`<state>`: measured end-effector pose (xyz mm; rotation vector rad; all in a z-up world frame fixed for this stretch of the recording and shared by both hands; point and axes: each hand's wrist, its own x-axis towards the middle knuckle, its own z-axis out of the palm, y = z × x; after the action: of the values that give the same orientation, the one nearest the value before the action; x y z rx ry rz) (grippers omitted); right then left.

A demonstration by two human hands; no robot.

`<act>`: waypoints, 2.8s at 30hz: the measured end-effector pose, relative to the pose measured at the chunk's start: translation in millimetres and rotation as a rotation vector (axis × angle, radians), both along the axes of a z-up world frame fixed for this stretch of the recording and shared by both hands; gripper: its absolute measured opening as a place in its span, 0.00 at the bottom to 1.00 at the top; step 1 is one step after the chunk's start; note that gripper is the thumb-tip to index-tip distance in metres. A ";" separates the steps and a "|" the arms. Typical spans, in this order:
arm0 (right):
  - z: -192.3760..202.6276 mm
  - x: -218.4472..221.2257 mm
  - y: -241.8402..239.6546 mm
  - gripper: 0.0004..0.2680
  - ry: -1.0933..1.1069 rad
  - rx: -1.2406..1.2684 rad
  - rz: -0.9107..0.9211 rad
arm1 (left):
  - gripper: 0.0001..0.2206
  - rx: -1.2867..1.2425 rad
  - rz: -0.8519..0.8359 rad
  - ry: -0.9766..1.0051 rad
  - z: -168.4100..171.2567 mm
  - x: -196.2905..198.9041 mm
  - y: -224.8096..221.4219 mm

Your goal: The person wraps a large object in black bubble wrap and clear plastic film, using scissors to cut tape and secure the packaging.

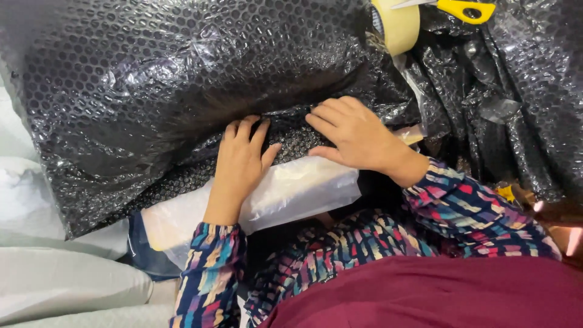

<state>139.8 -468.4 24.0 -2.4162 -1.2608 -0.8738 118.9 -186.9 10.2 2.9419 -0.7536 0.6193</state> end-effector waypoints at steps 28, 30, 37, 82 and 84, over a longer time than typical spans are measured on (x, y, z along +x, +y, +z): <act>5.6 -6.7 -29.7 0.18 0.034 -0.055 -0.061 | 0.49 0.181 0.024 0.124 22.9 -2.3 -19.9; 12.2 -8.2 -22.8 0.18 -0.065 -0.116 -0.085 | 0.50 0.149 0.013 0.099 17.1 0.1 -17.8; -35.8 22.0 -8.6 0.04 -0.220 -0.051 -0.090 | 0.47 0.138 -0.002 0.100 28.6 1.2 -9.2; 39.6 21.3 -72.8 0.06 0.023 0.021 -0.149 | 0.05 0.114 0.014 -0.397 81.5 -27.3 51.8; 43.0 25.1 -71.7 0.03 0.175 0.085 -0.184 | 0.05 0.057 -0.009 -0.383 82.6 -22.9 53.1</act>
<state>164.9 -540.1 67.1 -2.5067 -0.9322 -0.7276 96.0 -133.7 92.8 2.9008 -0.8200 1.2007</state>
